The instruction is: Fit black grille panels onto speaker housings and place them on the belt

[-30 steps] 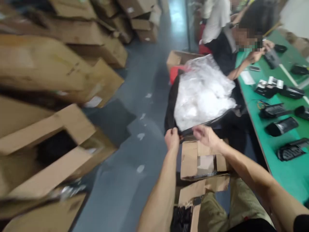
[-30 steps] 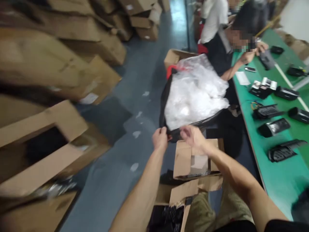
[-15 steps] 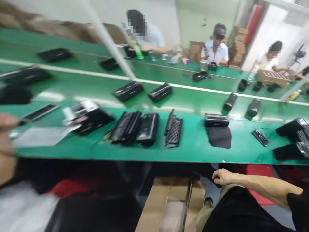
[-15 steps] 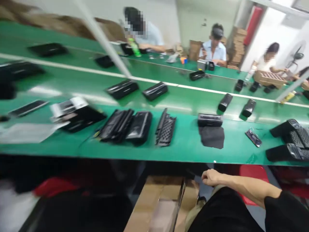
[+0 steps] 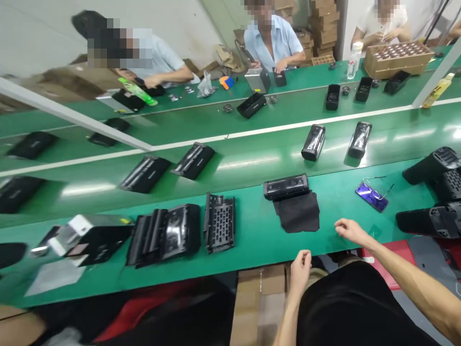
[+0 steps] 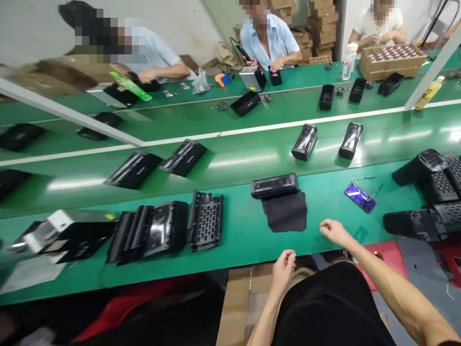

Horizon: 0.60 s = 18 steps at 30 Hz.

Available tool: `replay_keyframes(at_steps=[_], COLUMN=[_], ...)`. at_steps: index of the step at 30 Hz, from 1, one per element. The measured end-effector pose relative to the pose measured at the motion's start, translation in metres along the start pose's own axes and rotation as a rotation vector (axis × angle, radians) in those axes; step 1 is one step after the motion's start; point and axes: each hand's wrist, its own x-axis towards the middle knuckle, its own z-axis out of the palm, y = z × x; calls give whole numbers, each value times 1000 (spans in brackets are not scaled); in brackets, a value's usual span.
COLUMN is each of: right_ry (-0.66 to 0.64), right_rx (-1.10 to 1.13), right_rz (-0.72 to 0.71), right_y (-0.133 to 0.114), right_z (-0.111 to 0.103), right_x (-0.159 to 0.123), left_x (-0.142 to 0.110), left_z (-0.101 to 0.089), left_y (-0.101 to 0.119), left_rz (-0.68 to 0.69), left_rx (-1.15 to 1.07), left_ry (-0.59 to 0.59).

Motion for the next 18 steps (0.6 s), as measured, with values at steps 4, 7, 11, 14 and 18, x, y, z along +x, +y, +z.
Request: replay_keyframes(at_steps=[4,7,11,14,18], right_ry=[112,109,99,189,205], right_rx=[-7,-18,-142,-313,-408], right_rz=[16,17,54,181,241], right_y=[10,3,-21,-28,-14], right_z=[-21,0,45,70,83], right_x=[19,24,33,45,60], left_x=[25,42,63,75,92], left_z=[-16,-38,-63,-95,-166], left_y=[9,8,0,-10,-28], left_rz=[100,70,32,3,-79], left_rx=[3,-10,-61,-87,-65], left_ry=[82,168,311,459,777])
